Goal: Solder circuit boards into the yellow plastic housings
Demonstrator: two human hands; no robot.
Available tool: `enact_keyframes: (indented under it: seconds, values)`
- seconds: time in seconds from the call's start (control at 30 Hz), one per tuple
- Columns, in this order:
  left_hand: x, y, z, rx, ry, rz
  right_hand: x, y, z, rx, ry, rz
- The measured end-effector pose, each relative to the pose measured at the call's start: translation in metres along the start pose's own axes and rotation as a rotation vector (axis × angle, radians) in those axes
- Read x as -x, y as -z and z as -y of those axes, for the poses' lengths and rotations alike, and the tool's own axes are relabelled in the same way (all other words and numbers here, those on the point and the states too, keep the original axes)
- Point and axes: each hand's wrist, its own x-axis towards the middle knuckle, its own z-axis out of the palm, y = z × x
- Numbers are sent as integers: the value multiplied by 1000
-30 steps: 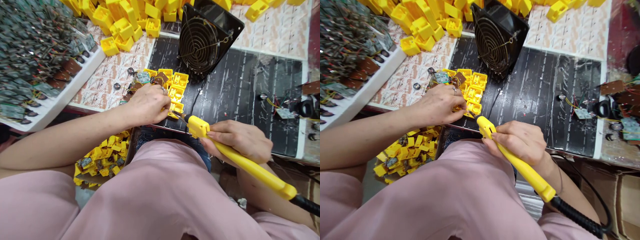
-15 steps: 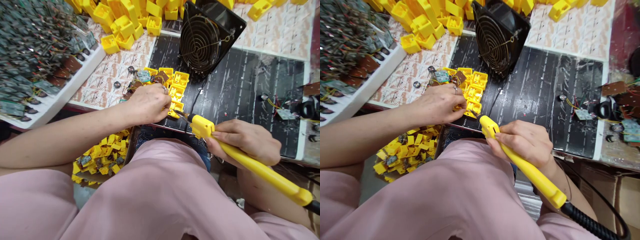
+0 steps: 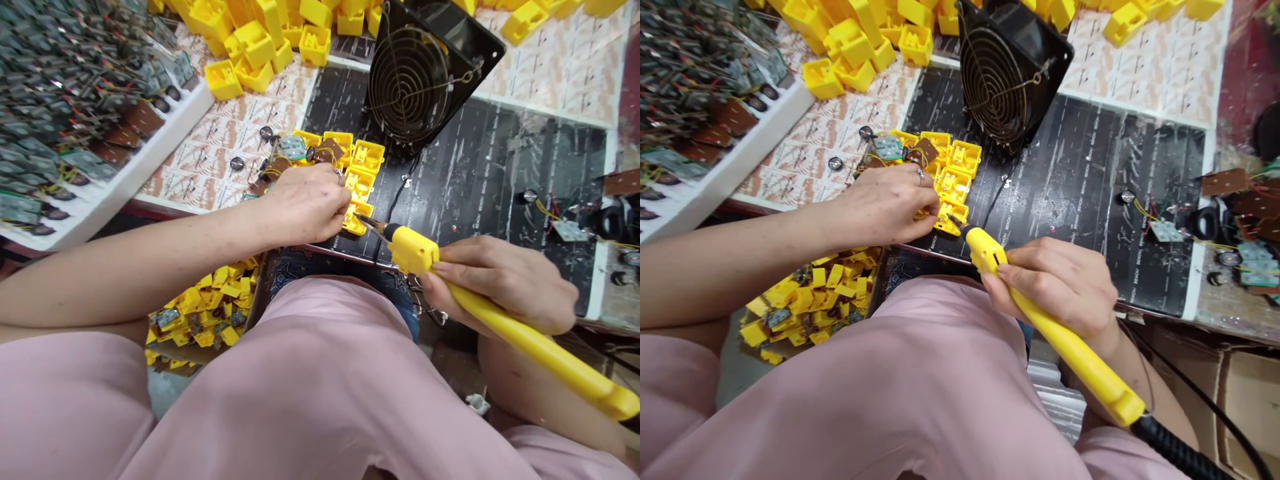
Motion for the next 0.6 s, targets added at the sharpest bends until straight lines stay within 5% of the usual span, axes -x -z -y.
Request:
enact_keyframes:
  seconds: [0.27,0.43,0.6]
  values:
    - [5,-7,6,28,-5,-45,6,-7,-10,75,42,-149]
    - [30,-20,20,248,56,-234,25,-13,-12,96,-117,-294]
    - [36,-39,21,304,74,-395,29,-28,-10,-16,-76,-456]
